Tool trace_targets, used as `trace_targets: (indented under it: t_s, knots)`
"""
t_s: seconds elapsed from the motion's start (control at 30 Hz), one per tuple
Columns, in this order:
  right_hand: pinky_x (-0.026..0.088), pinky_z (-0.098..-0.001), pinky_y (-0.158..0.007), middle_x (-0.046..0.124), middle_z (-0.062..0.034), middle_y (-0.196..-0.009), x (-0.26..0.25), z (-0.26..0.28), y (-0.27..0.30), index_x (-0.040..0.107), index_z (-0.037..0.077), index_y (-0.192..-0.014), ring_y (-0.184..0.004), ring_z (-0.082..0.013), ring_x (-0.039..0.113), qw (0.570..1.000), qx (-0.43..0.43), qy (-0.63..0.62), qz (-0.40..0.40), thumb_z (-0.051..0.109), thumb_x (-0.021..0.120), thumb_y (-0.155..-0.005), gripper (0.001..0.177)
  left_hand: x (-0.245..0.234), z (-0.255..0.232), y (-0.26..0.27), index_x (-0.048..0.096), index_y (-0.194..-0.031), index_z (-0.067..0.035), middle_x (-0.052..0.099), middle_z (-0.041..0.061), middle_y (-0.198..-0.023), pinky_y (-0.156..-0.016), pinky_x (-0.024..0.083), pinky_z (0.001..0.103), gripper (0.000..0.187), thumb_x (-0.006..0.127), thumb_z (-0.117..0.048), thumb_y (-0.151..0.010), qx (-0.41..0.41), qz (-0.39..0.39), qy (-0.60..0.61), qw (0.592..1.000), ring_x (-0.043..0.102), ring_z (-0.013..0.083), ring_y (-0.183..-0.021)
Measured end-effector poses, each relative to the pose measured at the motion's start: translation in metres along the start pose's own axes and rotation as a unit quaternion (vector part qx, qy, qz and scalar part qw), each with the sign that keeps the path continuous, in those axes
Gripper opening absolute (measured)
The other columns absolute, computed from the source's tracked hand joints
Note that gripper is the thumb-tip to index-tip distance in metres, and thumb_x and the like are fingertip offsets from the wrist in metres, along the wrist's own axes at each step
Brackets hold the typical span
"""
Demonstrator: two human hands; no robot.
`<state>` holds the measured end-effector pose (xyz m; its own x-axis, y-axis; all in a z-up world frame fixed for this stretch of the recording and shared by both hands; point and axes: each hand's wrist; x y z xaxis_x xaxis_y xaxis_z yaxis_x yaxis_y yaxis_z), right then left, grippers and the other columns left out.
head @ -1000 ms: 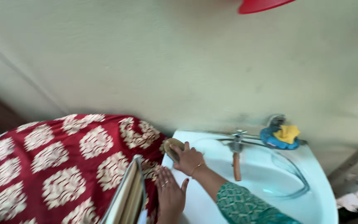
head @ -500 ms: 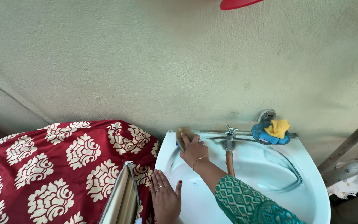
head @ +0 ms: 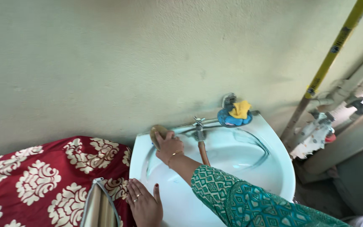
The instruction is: The person scrubs the interior and exterior surfaces of a white pedestal sink using a blue sponge and a brush, including the faucet and the surrounding wall area.
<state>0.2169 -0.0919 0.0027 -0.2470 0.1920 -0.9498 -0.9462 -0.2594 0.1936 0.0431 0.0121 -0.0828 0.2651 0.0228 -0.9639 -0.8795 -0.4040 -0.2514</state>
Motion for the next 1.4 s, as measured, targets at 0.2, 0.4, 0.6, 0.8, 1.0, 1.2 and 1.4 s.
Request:
trace_targets:
  t_s: [0.2, 0.4, 0.6, 0.8, 1.0, 1.2, 1.4]
  knots:
    - [0.057, -0.05, -0.085, 0.039, -0.0327, -0.143, 0.033, 0.021, 0.019, 0.027, 0.035, -0.158, -0.105, -0.0466, 0.066, 0.98, -0.195, 0.037, -0.014, 0.046, 0.064, -0.088, 0.08, -0.013, -0.002, 0.004, 0.019, -0.154, 0.009, 0.029, 0.025, -0.16, -0.122, 0.019, 0.047, 0.086, 0.026, -0.058, -0.101, 0.01, -0.012, 0.043, 0.999, 0.023, 0.0335, -0.152]
    - [0.059, -0.0471, -0.085, 0.036, -0.0278, -0.144, 0.003, -0.014, -0.006, 0.019, 0.034, -0.16, -0.105, -0.0435, 0.066, 1.0, -0.022, 0.006, -0.013, 0.044, 0.065, -0.088, 0.086, -0.023, -0.005, 0.005, 0.018, -0.155, 0.01, 0.027, 0.026, -0.16, -0.122, 0.016, 0.046, 0.085, 0.026, -0.057, -0.102, 0.013, 0.006, 0.04, 0.999, 0.02, 0.0334, -0.152]
    - [0.056, -0.0482, -0.089, 0.039, -0.0264, -0.142, 0.004, 0.018, 0.04, 0.02, 0.035, -0.161, -0.105, -0.0435, 0.066, 0.979, -0.193, 0.028, 0.067, 0.05, 0.065, -0.088, 0.087, -0.027, -0.006, 0.006, 0.018, -0.154, 0.009, 0.027, 0.025, -0.16, -0.122, 0.016, 0.046, 0.085, 0.026, -0.057, -0.102, 0.016, -0.006, 0.041, 0.999, 0.02, 0.0329, -0.152]
    - [0.057, -0.0489, -0.089, 0.037, -0.0269, -0.145, -0.005, -0.002, 0.014, 0.018, 0.03, -0.162, -0.112, -0.0447, 0.062, 0.999, -0.036, 0.002, -0.018, 0.05, 0.065, -0.092, 0.087, -0.026, -0.005, 0.006, 0.018, -0.155, 0.009, 0.026, 0.025, -0.161, -0.123, 0.015, 0.045, 0.083, 0.025, -0.056, -0.103, 0.019, 0.006, 0.027, 0.999, 0.019, 0.0322, -0.153]
    - [0.055, -0.0471, -0.091, 0.032, -0.0311, -0.145, 0.01, 0.002, 0.025, 0.014, 0.03, -0.163, -0.108, -0.0466, 0.063, 0.988, -0.136, 0.079, 0.0, 0.053, 0.065, -0.092, 0.091, -0.028, -0.006, 0.005, 0.019, -0.154, 0.009, 0.025, 0.024, -0.161, -0.122, 0.014, 0.046, 0.083, 0.027, -0.055, -0.101, 0.017, 0.009, 0.038, 0.999, 0.018, 0.0325, -0.153]
    - [0.055, -0.0495, -0.09, 0.037, -0.0216, -0.14, 0.012, 0.011, 0.032, 0.017, 0.037, -0.163, -0.11, -0.0422, 0.061, 0.996, -0.083, 0.035, -0.01, 0.05, 0.068, -0.088, 0.091, -0.028, -0.006, 0.006, 0.019, -0.154, 0.009, 0.025, 0.026, -0.161, -0.123, 0.013, 0.046, 0.082, 0.03, -0.054, -0.102, 0.02, 0.003, 0.047, 0.999, 0.019, 0.0338, -0.152]
    - [0.057, -0.046, -0.09, 0.037, -0.026, -0.141, 0.004, 0.007, 0.029, 0.013, 0.029, -0.164, -0.105, -0.0438, 0.065, 0.998, -0.056, 0.017, -0.015, 0.052, 0.069, -0.088, 0.097, -0.031, -0.008, 0.006, 0.019, -0.155, 0.008, 0.025, 0.025, -0.162, -0.123, 0.013, 0.046, 0.081, 0.03, -0.054, -0.103, 0.015, 0.015, 0.05, 0.999, 0.019, 0.0347, -0.153]
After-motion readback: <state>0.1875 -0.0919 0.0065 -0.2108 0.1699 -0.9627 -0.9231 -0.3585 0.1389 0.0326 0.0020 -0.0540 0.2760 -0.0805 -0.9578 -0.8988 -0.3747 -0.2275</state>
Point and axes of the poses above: each hand's wrist, its own y-axis away from the middle knuckle, its own x-axis out of the palm, z = x × y
